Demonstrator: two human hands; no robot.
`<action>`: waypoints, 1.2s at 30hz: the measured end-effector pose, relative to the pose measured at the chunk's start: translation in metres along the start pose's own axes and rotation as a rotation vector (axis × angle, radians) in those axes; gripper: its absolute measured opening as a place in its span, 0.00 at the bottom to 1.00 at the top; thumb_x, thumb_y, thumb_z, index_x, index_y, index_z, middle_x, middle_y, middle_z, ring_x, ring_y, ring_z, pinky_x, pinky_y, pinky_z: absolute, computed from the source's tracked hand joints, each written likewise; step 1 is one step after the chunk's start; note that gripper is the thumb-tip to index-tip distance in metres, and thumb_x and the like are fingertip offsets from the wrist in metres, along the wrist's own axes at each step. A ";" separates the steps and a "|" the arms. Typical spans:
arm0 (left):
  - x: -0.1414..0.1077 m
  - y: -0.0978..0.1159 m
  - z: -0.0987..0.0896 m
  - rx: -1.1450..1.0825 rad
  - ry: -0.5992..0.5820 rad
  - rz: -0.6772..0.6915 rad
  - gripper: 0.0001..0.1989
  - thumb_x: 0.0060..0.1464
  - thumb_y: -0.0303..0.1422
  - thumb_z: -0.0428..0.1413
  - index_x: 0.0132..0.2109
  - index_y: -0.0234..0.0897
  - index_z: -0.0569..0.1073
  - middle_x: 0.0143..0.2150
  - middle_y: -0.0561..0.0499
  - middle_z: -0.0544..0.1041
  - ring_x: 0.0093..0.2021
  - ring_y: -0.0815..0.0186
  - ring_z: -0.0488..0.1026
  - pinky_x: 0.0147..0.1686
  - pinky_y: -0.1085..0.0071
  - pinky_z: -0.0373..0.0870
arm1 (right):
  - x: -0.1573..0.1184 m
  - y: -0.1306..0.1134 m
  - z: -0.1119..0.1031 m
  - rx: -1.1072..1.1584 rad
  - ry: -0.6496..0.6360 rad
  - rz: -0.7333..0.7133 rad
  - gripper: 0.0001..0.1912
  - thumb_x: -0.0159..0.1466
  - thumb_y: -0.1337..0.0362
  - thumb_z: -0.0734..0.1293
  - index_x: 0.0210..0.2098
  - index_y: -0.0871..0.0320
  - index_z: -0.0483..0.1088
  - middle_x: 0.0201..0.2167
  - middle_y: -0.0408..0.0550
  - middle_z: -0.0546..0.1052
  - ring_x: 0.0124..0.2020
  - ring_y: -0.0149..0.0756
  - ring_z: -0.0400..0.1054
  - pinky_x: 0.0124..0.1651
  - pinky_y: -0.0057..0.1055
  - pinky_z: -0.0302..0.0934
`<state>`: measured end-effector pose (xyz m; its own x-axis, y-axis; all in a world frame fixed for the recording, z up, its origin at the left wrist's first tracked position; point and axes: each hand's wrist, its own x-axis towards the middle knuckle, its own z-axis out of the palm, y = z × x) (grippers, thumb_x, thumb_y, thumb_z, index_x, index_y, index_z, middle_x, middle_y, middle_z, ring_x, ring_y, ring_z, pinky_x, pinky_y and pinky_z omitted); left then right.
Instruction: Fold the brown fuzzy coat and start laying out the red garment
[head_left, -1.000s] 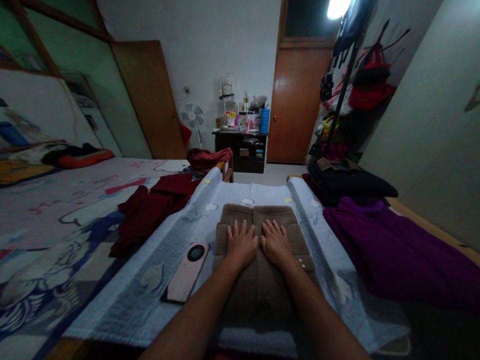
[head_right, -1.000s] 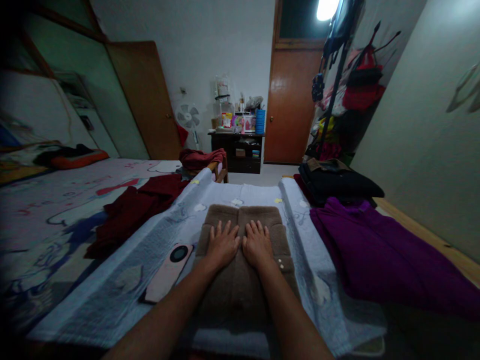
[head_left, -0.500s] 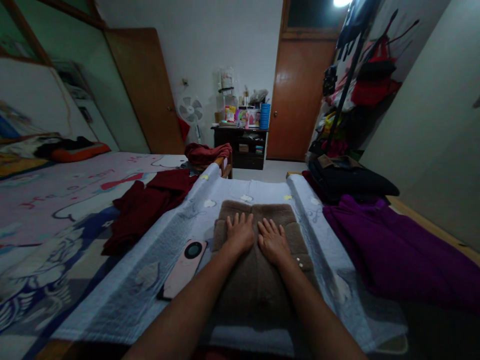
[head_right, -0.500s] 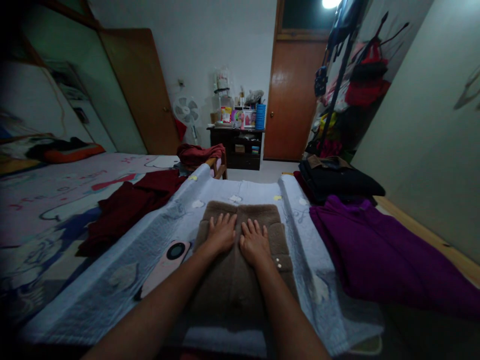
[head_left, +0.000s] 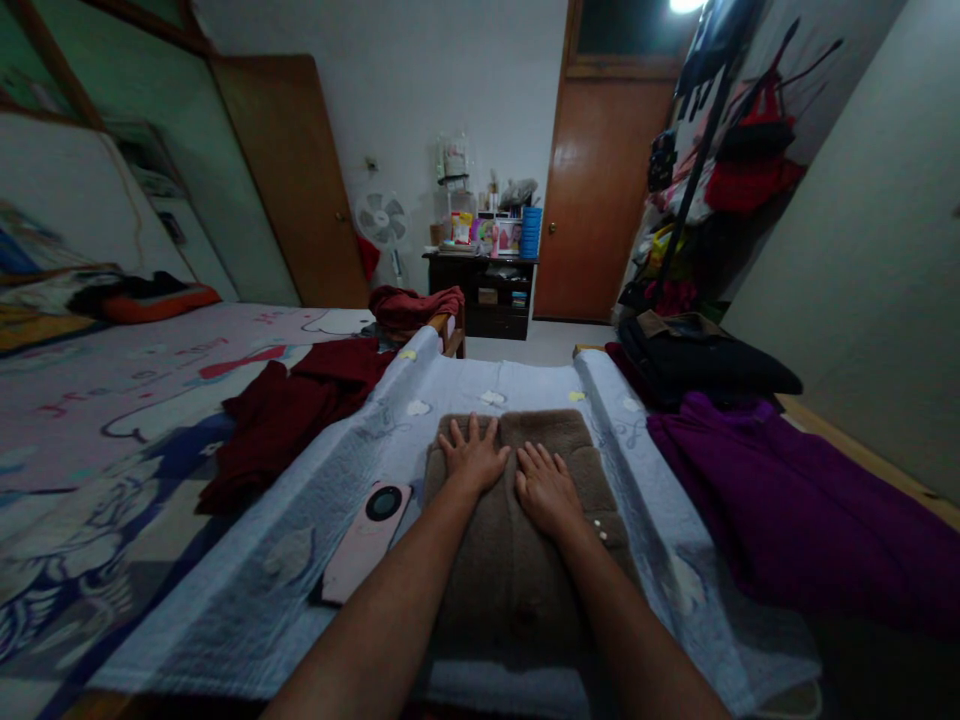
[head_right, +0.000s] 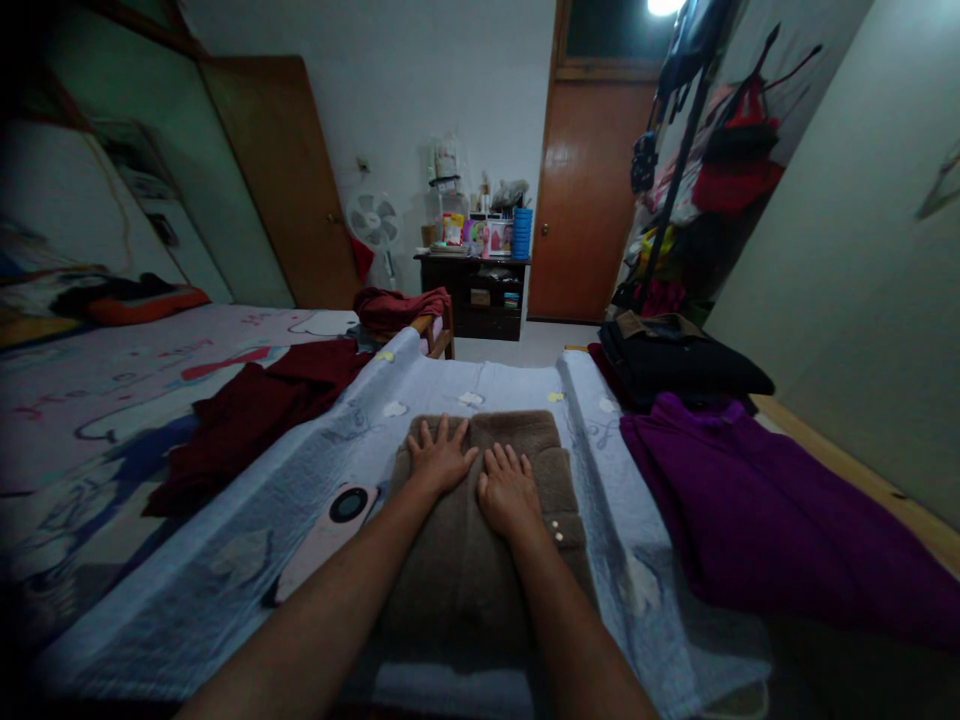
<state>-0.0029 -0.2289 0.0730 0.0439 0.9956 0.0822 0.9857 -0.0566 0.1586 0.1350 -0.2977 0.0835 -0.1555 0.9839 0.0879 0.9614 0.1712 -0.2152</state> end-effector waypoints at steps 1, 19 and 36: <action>0.000 0.000 0.001 0.007 0.009 0.001 0.35 0.57 0.55 0.44 0.69 0.54 0.52 0.73 0.47 0.46 0.69 0.33 0.40 0.60 0.33 0.40 | 0.000 0.000 -0.002 0.006 -0.005 -0.003 0.27 0.69 0.61 0.51 0.65 0.61 0.58 0.67 0.51 0.58 0.68 0.43 0.48 0.68 0.43 0.39; -0.002 0.001 0.003 0.009 0.126 0.115 0.32 0.59 0.48 0.48 0.68 0.47 0.57 0.72 0.42 0.50 0.69 0.36 0.44 0.61 0.35 0.42 | 0.046 0.034 0.001 -0.140 -0.058 0.087 0.30 0.69 0.52 0.53 0.68 0.51 0.50 0.71 0.50 0.46 0.71 0.53 0.36 0.66 0.58 0.31; 0.007 0.021 0.008 -0.036 0.009 0.379 0.27 0.62 0.35 0.42 0.67 0.39 0.57 0.71 0.51 0.54 0.70 0.61 0.48 0.67 0.53 0.46 | 0.045 0.037 0.010 -0.141 0.154 0.235 0.32 0.68 0.57 0.54 0.68 0.62 0.50 0.70 0.55 0.49 0.70 0.46 0.38 0.68 0.47 0.31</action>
<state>0.0191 -0.2222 0.0685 0.4029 0.9029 0.1499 0.8935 -0.4235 0.1497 0.1615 -0.2461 0.0693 0.1002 0.9745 0.2006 0.9907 -0.0790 -0.1110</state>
